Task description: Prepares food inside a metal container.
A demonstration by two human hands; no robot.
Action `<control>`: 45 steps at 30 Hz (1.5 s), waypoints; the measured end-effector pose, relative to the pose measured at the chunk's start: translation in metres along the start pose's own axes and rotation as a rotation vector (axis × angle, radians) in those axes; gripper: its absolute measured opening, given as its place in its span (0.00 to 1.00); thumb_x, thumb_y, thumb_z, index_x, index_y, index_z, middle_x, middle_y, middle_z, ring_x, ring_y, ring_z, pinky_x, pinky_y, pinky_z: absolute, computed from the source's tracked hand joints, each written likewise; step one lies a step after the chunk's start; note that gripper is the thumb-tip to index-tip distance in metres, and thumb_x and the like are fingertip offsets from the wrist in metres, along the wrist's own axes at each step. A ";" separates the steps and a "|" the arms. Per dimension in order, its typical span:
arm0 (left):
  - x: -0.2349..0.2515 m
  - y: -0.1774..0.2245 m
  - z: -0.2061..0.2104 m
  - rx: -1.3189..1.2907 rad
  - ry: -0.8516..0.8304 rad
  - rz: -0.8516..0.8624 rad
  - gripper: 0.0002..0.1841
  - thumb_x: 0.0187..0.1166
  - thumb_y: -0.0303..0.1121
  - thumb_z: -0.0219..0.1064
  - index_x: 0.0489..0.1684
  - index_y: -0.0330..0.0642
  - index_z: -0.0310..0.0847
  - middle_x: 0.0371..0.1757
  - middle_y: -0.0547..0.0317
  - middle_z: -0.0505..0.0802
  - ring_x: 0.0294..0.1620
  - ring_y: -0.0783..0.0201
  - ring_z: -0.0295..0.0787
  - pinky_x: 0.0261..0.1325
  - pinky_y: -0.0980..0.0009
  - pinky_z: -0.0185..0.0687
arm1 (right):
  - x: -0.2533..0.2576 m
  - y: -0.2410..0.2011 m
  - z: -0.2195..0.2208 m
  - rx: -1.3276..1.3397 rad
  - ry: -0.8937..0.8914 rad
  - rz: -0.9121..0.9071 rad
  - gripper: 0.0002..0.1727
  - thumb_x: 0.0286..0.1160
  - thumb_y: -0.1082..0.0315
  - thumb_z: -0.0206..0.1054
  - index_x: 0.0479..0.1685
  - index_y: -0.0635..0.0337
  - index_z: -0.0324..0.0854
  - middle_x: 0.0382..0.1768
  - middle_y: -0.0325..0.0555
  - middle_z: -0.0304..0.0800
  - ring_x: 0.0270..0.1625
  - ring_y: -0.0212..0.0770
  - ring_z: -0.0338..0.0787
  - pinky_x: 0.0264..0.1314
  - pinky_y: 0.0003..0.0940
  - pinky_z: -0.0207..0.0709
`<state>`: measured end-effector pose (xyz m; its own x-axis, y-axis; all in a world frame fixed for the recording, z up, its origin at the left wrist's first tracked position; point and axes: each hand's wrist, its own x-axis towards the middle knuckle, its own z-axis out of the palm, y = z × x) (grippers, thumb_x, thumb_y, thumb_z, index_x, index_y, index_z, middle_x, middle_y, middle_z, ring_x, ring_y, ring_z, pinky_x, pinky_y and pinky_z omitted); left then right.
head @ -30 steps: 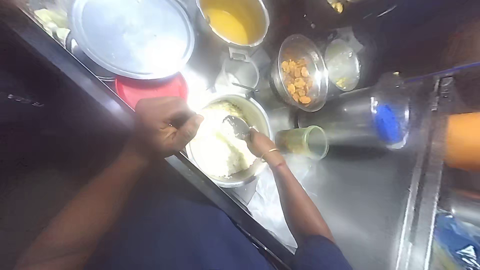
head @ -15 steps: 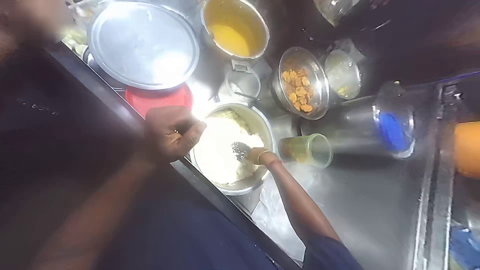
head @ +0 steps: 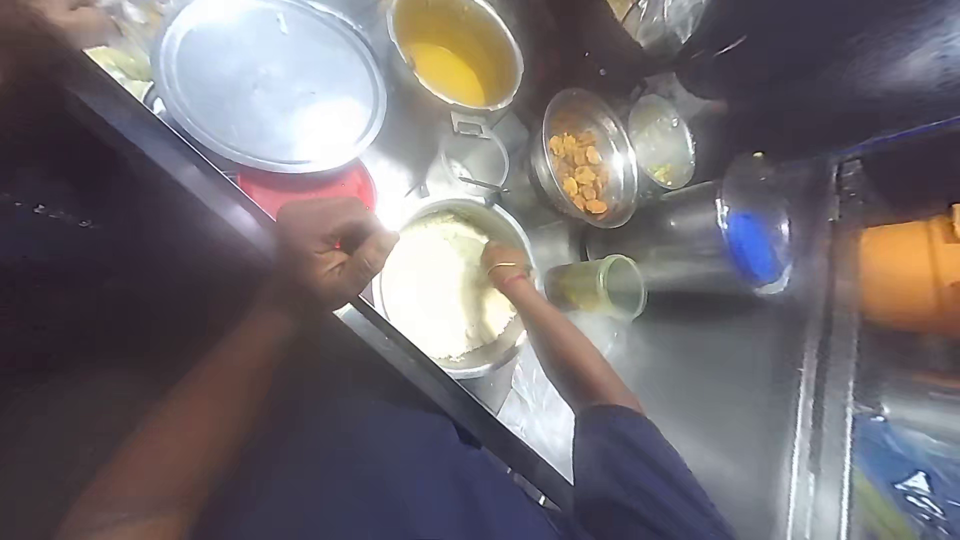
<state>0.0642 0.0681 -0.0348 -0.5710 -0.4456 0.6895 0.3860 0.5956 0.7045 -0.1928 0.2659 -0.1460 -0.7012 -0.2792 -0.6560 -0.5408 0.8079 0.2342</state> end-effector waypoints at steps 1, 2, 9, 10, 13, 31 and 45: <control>0.000 -0.001 -0.001 -0.013 0.005 0.003 0.19 0.84 0.40 0.62 0.19 0.43 0.78 0.19 0.70 0.81 0.22 0.84 0.75 0.26 0.85 0.68 | -0.001 0.012 -0.007 -0.005 0.025 0.023 0.28 0.73 0.69 0.71 0.73 0.71 0.75 0.64 0.74 0.85 0.68 0.74 0.84 0.65 0.75 0.75; 0.000 -0.001 -0.001 -0.023 0.012 0.008 0.18 0.83 0.40 0.62 0.19 0.43 0.78 0.19 0.70 0.81 0.22 0.84 0.75 0.27 0.85 0.68 | -0.005 0.022 -0.014 -0.014 0.051 0.030 0.28 0.74 0.71 0.70 0.73 0.73 0.73 0.63 0.75 0.85 0.66 0.75 0.85 0.63 0.75 0.75; -0.001 -0.002 -0.001 -0.076 0.018 0.016 0.20 0.85 0.45 0.61 0.20 0.46 0.76 0.20 0.70 0.81 0.24 0.81 0.78 0.29 0.82 0.73 | -0.045 0.063 0.008 -0.086 -0.083 0.173 0.33 0.75 0.68 0.69 0.80 0.70 0.66 0.66 0.71 0.84 0.68 0.69 0.86 0.65 0.69 0.78; -0.001 -0.003 0.000 -0.099 0.033 0.023 0.19 0.85 0.45 0.62 0.21 0.46 0.76 0.20 0.71 0.82 0.25 0.81 0.80 0.30 0.82 0.74 | -0.050 0.061 0.016 -0.065 -0.130 0.204 0.36 0.73 0.66 0.70 0.82 0.71 0.64 0.69 0.71 0.82 0.70 0.68 0.85 0.66 0.68 0.78; -0.003 -0.003 0.000 -0.123 0.050 0.019 0.17 0.84 0.43 0.63 0.22 0.48 0.78 0.21 0.72 0.83 0.26 0.81 0.81 0.31 0.82 0.75 | -0.050 0.055 0.044 -0.056 -0.236 0.225 0.39 0.66 0.63 0.75 0.76 0.76 0.67 0.69 0.69 0.81 0.69 0.64 0.86 0.66 0.64 0.81; -0.003 0.002 0.003 -0.036 0.029 -0.035 0.16 0.81 0.41 0.63 0.19 0.49 0.77 0.21 0.76 0.82 0.25 0.84 0.78 0.29 0.85 0.73 | -0.059 0.033 0.049 0.228 -0.261 0.057 0.32 0.82 0.65 0.62 0.80 0.76 0.60 0.69 0.71 0.80 0.70 0.63 0.85 0.71 0.60 0.77; -0.001 0.001 0.004 -0.004 -0.005 0.018 0.18 0.84 0.43 0.61 0.20 0.46 0.78 0.20 0.72 0.82 0.24 0.82 0.78 0.29 0.83 0.72 | -0.058 0.026 -0.006 0.441 -0.083 -0.241 0.26 0.93 0.47 0.52 0.65 0.63 0.76 0.45 0.59 0.88 0.50 0.57 0.90 0.56 0.60 0.80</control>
<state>0.0626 0.0714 -0.0357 -0.5678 -0.4313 0.7012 0.3991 0.6007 0.6927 -0.1689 0.2997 -0.0973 -0.5315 -0.4571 -0.7132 -0.4224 0.8728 -0.2446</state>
